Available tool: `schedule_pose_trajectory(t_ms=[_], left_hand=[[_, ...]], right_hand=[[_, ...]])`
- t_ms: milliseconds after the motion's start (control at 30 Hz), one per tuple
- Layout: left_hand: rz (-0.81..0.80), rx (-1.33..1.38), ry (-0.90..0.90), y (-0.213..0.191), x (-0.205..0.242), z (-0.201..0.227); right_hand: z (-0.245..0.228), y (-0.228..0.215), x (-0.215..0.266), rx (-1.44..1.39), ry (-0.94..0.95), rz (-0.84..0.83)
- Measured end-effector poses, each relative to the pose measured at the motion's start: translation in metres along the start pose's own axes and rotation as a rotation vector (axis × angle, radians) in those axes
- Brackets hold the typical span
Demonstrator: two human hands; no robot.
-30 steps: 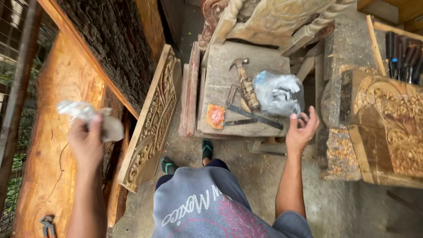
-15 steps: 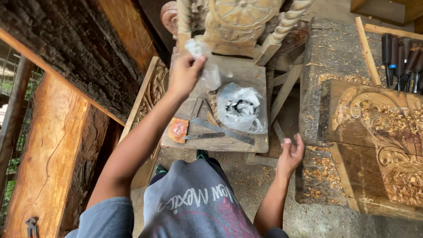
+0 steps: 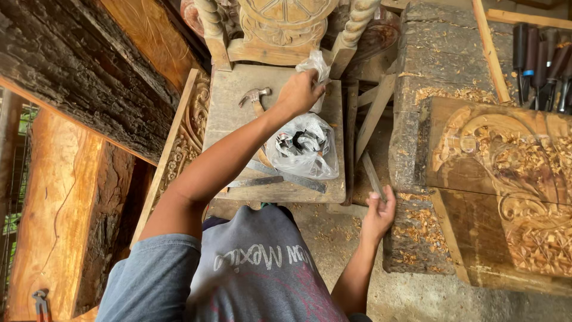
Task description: The person applies a pinkish wood filler to the edges and corners of a wooden cabinet using a small putty knife. They smooth the filler into the seams and then scrape excess material off the blade onto a small wooden block.
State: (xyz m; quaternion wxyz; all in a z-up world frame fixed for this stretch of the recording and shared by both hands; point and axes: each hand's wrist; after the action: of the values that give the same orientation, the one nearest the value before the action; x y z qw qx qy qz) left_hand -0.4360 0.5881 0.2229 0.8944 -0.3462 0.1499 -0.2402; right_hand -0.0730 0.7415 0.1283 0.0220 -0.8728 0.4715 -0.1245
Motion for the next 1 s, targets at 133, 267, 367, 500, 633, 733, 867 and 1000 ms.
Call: schedule_pose_trajectory(t_ms=[133,267,367,500,633,733,867,1000], left_hand=[[0.007,0.028,0.043,-0.014,0.018,0.002],[0.084,-0.038,0.088,-0.04,0.058,-0.003],[0.131,-0.094,0.25,-0.052,0.103,-0.002],[0.034,-0.019,0.129,-0.054,0.171,-0.001],[-0.101,-0.018,-0.041,-0.042,0.202,-0.011],[-0.101,-0.103,0.041,-0.03,0.208,-0.022],[0.02,-0.212,0.108,-0.033,0.211,-0.028],[-0.001,-0.197,0.078,-0.034,0.216,-0.023]], right_hand=[[-0.002,0.021,-0.008,0.02,-0.062,-0.076],[-0.025,0.05,-0.013,-0.019,-0.177,-0.187],[-0.059,0.072,-0.007,0.005,-0.393,-0.266],[-0.112,0.098,0.009,0.206,-0.659,-0.312],[-0.151,0.139,0.007,0.306,-0.846,-0.545],[-0.155,0.163,-0.005,0.49,-0.966,-0.785],[-0.144,0.167,-0.014,0.885,-0.998,-0.797],[-0.12,0.144,-0.011,0.944,-0.99,-0.751]])
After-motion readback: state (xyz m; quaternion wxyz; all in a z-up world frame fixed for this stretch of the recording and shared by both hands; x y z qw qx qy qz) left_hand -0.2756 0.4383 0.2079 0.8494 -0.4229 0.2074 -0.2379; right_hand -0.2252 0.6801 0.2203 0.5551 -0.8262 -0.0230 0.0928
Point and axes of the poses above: each hand's wrist, its own x-axis away from the middle knuckle, its own y-axis out of the palm, z = x × y, and after that the axes turned 6 degrees about y, right-handed
